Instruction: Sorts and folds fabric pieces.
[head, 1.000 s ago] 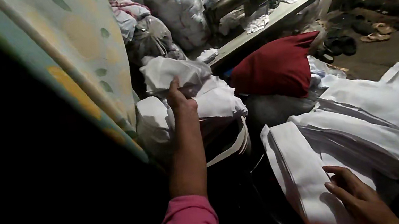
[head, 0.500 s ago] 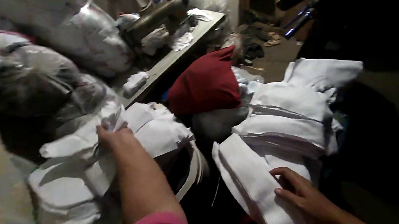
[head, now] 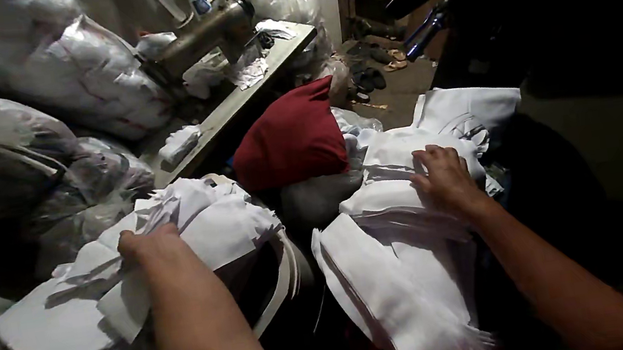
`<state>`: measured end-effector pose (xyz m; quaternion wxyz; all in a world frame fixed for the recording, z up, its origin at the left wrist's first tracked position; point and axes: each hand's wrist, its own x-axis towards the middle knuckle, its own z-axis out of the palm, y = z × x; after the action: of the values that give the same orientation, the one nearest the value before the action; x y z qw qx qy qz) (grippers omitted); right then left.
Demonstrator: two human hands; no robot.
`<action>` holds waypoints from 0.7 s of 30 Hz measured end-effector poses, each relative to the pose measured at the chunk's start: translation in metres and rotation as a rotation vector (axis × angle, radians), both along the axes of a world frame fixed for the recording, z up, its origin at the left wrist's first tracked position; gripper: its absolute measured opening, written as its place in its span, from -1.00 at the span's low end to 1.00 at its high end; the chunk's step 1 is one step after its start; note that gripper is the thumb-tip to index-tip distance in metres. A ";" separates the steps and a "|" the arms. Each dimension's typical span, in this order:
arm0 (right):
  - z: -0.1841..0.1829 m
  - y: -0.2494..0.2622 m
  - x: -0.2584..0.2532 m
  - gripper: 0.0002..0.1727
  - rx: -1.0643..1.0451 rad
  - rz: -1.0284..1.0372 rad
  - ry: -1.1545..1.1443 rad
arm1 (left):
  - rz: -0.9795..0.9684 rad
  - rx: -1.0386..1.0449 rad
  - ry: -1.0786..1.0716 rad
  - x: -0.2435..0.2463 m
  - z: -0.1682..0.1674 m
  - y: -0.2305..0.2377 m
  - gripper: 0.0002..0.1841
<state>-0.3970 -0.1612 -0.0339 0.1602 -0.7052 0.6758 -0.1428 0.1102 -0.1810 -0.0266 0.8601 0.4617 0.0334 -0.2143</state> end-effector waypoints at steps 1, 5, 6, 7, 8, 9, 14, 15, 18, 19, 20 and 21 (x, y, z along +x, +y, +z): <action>0.000 0.003 0.004 -0.40 -0.004 0.010 -0.001 | -0.019 -0.015 0.011 -0.007 0.007 0.000 -0.38; -0.022 0.037 0.013 -0.34 -0.060 0.123 0.016 | -0.255 -0.018 -0.062 -0.084 0.040 0.001 -0.37; -0.031 0.044 0.013 -0.32 -0.065 0.137 0.026 | -0.346 -0.006 -0.118 -0.111 0.043 -0.002 -0.40; -0.041 0.049 0.013 -0.30 -0.113 0.138 0.038 | -0.458 0.013 -0.216 -0.139 0.041 -0.009 -0.49; -0.048 0.054 0.013 -0.28 -0.169 0.133 0.048 | -0.607 0.032 -0.318 -0.167 0.035 -0.016 -0.59; -0.052 0.057 0.013 -0.28 -0.214 0.129 0.056 | -0.774 0.070 -0.430 -0.194 0.025 -0.022 -0.63; -0.046 0.058 0.017 -0.28 -0.150 0.106 0.045 | -1.446 0.567 -0.855 -0.312 -0.030 -0.046 -0.43; -0.046 0.059 0.018 -0.29 -0.157 0.101 0.035 | -1.489 0.643 -0.884 -0.326 -0.037 -0.052 -0.41; -0.044 0.059 0.014 -0.31 -0.161 0.115 -0.015 | -1.466 0.818 -0.967 -0.346 -0.042 -0.062 -0.42; -0.044 0.060 0.012 -0.33 -0.173 0.123 -0.047 | -1.417 0.860 -0.987 -0.348 -0.041 -0.063 -0.42; -0.041 0.060 0.010 -0.34 -0.171 0.130 -0.095 | -1.365 0.874 -1.014 -0.349 -0.041 -0.063 -0.43; -0.038 0.062 0.007 -0.35 -0.172 0.135 -0.156 | -1.316 0.859 -1.061 -0.347 -0.041 -0.063 -0.47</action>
<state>-0.3903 -0.0994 -0.0720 0.1607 -0.7469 0.5975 -0.2434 -0.2371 -0.2436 -0.0678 0.2260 0.7020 -0.5530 -0.3877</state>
